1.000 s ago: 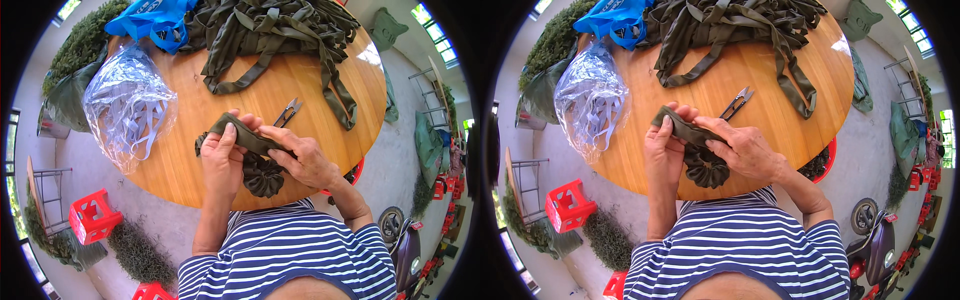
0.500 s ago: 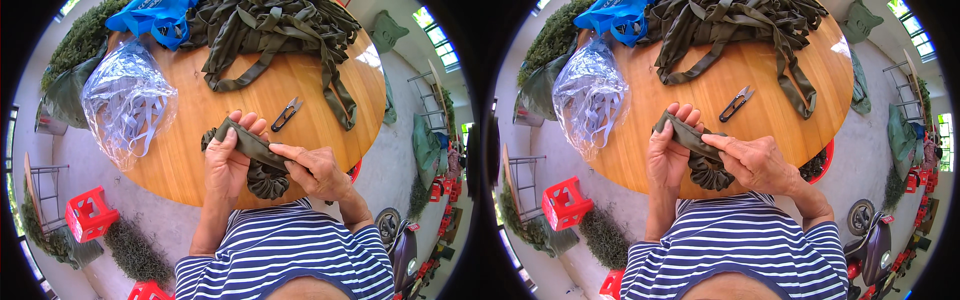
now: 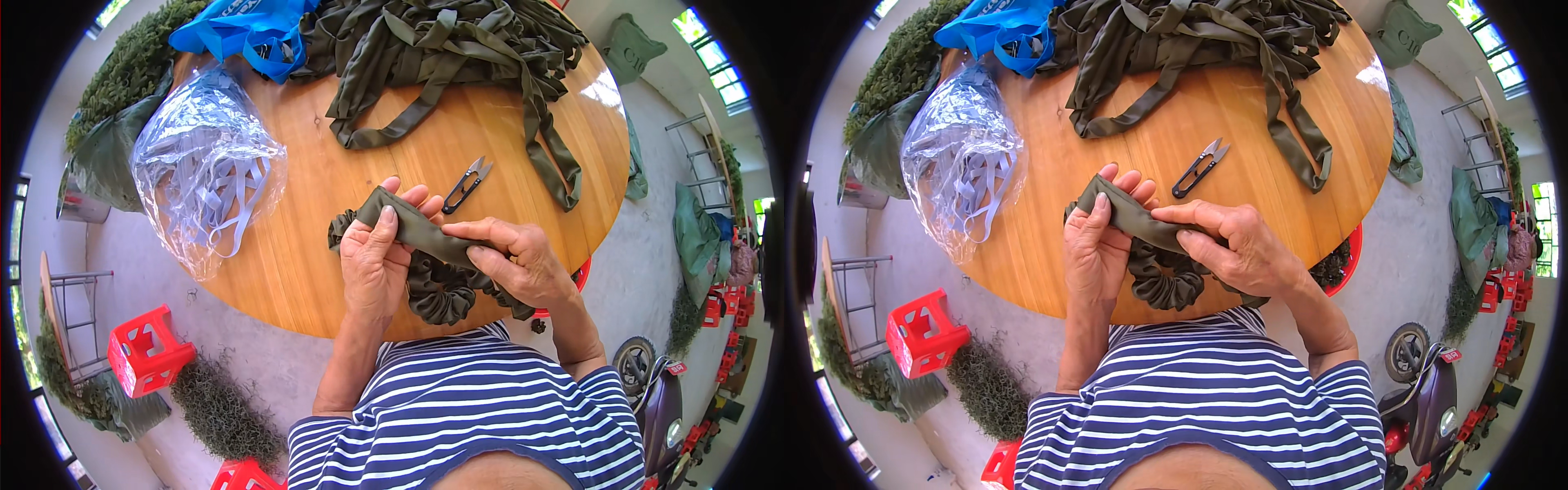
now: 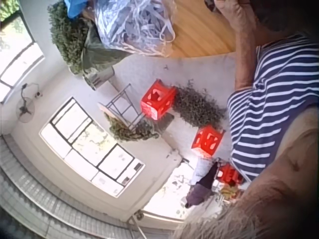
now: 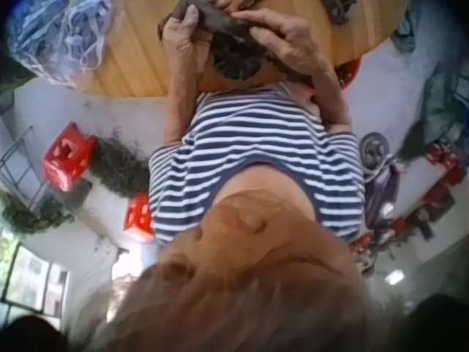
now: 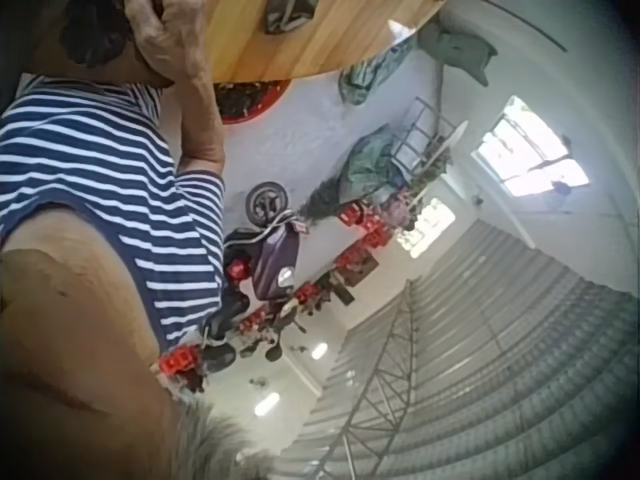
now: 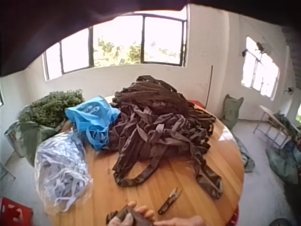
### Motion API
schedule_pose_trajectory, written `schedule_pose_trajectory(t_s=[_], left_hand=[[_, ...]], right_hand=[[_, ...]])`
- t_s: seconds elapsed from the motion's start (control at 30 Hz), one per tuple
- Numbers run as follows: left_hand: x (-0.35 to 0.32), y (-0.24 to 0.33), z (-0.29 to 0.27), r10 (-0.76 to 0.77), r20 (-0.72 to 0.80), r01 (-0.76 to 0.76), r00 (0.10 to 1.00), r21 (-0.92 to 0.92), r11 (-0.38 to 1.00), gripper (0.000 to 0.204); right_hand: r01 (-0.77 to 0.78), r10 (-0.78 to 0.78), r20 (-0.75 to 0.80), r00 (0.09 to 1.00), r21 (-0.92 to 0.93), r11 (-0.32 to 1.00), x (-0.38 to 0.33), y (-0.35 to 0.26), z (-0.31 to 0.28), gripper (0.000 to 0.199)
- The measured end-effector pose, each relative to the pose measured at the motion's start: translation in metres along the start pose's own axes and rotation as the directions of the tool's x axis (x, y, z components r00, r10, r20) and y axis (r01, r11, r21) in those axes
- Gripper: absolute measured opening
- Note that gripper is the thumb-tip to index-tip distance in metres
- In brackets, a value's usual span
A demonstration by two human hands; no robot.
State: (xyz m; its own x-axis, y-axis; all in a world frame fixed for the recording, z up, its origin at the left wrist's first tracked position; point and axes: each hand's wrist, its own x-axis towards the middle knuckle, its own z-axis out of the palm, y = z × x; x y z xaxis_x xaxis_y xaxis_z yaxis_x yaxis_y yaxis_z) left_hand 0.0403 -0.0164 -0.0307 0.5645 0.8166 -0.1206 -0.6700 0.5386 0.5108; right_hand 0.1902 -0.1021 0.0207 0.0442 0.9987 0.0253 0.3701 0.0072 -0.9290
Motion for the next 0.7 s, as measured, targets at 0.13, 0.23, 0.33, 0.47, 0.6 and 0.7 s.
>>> schedule_pose_trajectory(t_s=[0.13, 0.23, 0.33, 0.47, 0.6, 0.7], left_hand=[[-0.003, -0.006, 0.002, 0.003, 0.043, -0.006, 0.999, 0.064, 0.998, 0.041], [-0.005, -0.011, 0.007, 0.042, 0.028, -0.045, 0.999, 0.132, 0.990, 0.042], [-0.004, -0.009, 0.001, 0.003, 0.020, -0.007, 1.000, 0.189, 0.982, 0.039], [-0.007, -0.002, 0.003, -0.189, 0.025, 0.182, 0.982, 0.169, 0.969, 0.033], [-0.012, 0.019, 0.016, -0.358, 0.083, 0.364, 0.930, -0.091, 0.927, 0.043], [-0.010, 0.017, 0.005, -0.371, 0.046, 0.372, 0.928, -0.008, 0.928, 0.044]], right_hand=[[0.094, -0.099, -0.082, 0.992, -0.057, 0.994, 0.005, 0.008, 0.015, 0.031], [-0.170, 0.172, -0.075, 0.982, 0.032, 0.985, 0.001, 0.000, 0.021, 0.032], [-0.049, 0.061, -0.139, 0.988, 0.091, 0.995, 0.005, -0.003, 0.024, 0.034], [0.184, -0.205, -0.037, 0.978, -0.315, 0.931, 0.013, 0.015, 0.016, 0.037], [0.389, -0.423, -0.035, 0.905, -0.334, 0.859, 0.008, 0.005, 0.012, 0.041], [0.394, -0.402, 0.073, 0.913, -0.417, 0.819, -0.003, -0.002, 0.005, 0.038]])
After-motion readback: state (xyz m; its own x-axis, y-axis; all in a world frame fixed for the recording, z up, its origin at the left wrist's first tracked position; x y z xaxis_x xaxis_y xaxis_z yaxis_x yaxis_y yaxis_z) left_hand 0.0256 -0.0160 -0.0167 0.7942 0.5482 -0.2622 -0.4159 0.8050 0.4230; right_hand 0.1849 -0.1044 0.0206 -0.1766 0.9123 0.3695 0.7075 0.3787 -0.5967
